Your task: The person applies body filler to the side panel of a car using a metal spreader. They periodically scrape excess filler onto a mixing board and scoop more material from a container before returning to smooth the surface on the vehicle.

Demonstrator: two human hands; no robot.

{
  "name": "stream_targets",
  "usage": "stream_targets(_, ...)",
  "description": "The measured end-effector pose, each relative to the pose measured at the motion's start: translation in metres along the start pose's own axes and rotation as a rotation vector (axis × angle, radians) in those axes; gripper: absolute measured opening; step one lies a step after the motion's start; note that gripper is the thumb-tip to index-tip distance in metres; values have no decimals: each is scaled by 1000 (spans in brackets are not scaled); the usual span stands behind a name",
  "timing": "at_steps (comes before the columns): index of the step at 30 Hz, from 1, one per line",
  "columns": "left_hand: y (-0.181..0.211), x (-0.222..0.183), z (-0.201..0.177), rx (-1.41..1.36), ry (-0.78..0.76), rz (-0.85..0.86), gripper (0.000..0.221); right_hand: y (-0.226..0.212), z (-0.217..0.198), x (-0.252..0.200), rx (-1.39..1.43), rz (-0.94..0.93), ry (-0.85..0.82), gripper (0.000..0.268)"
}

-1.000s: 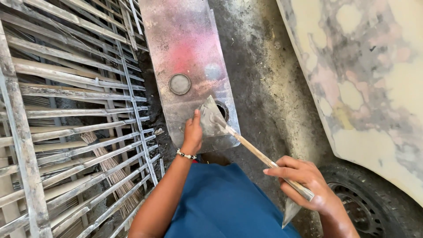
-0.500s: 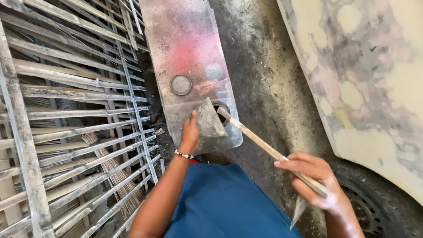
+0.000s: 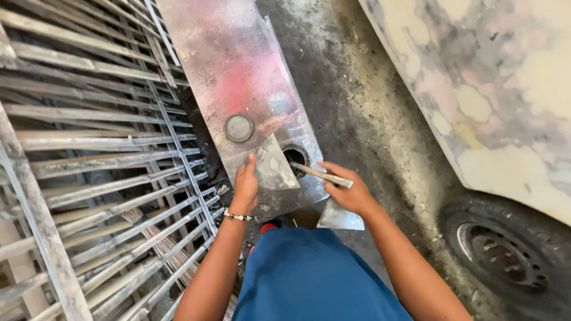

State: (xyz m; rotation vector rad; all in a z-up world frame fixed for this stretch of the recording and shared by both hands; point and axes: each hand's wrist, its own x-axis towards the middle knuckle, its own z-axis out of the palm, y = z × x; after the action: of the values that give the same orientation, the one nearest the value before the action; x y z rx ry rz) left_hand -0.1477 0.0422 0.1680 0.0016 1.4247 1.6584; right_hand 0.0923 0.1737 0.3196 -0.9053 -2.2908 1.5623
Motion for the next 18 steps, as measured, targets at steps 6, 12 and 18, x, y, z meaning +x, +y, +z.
stream_targets(6, 58, -14, 23, -57, -119, -87, 47, 32, 3, -37, -2, 361, 208, 58)
stream_targets(12, 117, -39, 59, -160, -306, -173, 44, 154, 12, -161, 436, 876, 368, 62)
stream_targets(18, 156, -74, 119, -199, -528, -273, 43, 170, 33, -245, 1186, 893, 500, 49)
